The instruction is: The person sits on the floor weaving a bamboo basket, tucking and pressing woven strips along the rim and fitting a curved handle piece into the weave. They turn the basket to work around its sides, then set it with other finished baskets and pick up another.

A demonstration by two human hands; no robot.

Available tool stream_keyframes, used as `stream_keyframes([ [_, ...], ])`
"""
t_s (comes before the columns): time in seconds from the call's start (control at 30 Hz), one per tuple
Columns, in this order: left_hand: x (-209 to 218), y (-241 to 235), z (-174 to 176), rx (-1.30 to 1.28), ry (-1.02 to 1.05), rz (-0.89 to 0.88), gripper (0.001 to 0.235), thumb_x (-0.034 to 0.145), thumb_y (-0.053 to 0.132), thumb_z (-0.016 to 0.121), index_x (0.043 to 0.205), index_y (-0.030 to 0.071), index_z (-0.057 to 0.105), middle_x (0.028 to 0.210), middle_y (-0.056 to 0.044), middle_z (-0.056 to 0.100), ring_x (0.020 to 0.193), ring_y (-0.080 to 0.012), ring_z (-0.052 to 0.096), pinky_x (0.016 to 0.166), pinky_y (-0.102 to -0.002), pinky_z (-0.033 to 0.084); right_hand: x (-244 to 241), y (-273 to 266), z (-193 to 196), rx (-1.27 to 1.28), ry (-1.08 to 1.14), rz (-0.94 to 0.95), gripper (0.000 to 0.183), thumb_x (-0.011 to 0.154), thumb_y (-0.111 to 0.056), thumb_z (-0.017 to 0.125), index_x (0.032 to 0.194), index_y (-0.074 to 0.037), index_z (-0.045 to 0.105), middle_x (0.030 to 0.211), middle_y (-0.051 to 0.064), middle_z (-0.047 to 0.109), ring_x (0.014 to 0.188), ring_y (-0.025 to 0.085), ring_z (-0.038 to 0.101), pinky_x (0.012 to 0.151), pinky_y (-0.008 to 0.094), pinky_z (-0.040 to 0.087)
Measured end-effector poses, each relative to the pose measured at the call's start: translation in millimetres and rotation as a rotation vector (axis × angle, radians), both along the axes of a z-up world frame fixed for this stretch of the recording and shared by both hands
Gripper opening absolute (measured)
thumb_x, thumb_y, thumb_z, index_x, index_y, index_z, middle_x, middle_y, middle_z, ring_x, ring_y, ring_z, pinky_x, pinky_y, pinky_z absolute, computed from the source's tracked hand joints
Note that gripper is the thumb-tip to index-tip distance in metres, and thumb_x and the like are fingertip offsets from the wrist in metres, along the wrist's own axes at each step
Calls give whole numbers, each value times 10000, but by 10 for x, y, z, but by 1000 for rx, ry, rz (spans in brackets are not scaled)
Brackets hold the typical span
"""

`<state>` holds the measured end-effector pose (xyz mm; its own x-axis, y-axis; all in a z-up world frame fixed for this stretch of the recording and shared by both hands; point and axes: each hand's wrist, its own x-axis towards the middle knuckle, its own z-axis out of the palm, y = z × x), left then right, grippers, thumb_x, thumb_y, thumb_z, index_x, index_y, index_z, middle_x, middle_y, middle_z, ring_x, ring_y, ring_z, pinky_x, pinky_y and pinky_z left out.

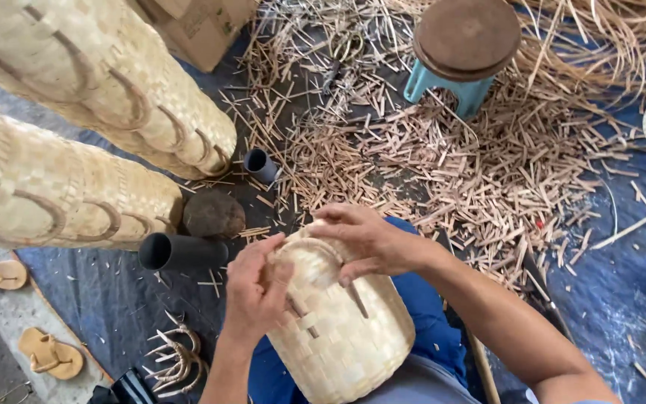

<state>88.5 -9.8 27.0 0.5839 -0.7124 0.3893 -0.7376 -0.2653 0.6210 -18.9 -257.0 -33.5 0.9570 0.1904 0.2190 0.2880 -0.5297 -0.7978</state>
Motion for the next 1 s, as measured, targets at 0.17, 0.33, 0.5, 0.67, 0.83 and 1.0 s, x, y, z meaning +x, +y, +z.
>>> stream_keyframes([
  [0.17,10,-62,-4,-27,326,113,256,987,193,672,1162,10,707,862,-19,672,627,-64,507,546,-230,417,-77,14,-314,166,-89,21,701,949,-493,675,1527,-116,551,1703,210,319,1601,380,250,1285,536,177],
  [0.33,90,-85,83,63,377,94,287,965,156,666,1209,12,711,783,-15,652,617,-57,535,546,-226,425,-119,-109,-296,301,25,137,657,1023,-434,626,1583,-127,471,1767,220,186,1661,407,73,1315,544,22],
  [0.5,149,-132,33,83,472,81,290,957,142,642,1199,-1,709,829,36,646,650,-21,533,560,-192,433,-40,-25,-361,266,2,124,815,949,-481,686,1619,-119,396,1755,227,140,1640,418,49,1295,558,5],
  [0.67,237,-103,-197,2,624,165,218,1006,146,672,1143,-18,717,779,77,585,676,9,472,581,-168,382,-17,63,-480,297,-10,70,871,946,-538,669,1640,-130,337,1752,215,189,1649,416,109,1310,583,45],
  [0.83,213,-79,-295,-27,682,262,166,991,117,696,1084,-17,726,741,81,569,622,13,437,537,-169,350,22,110,-446,301,-11,52,874,927,-555,665,1629,-132,359,1743,204,224,1638,417,145,1308,578,85],
  [1.0,198,-69,-318,-36,646,277,171,999,121,690,1097,-18,716,737,78,562,619,18,430,539,-163,333,54,81,-501,331,8,60,872,925,-592,654,1620,-144,378,1743,198,230,1635,404,158,1315,572,112],
])
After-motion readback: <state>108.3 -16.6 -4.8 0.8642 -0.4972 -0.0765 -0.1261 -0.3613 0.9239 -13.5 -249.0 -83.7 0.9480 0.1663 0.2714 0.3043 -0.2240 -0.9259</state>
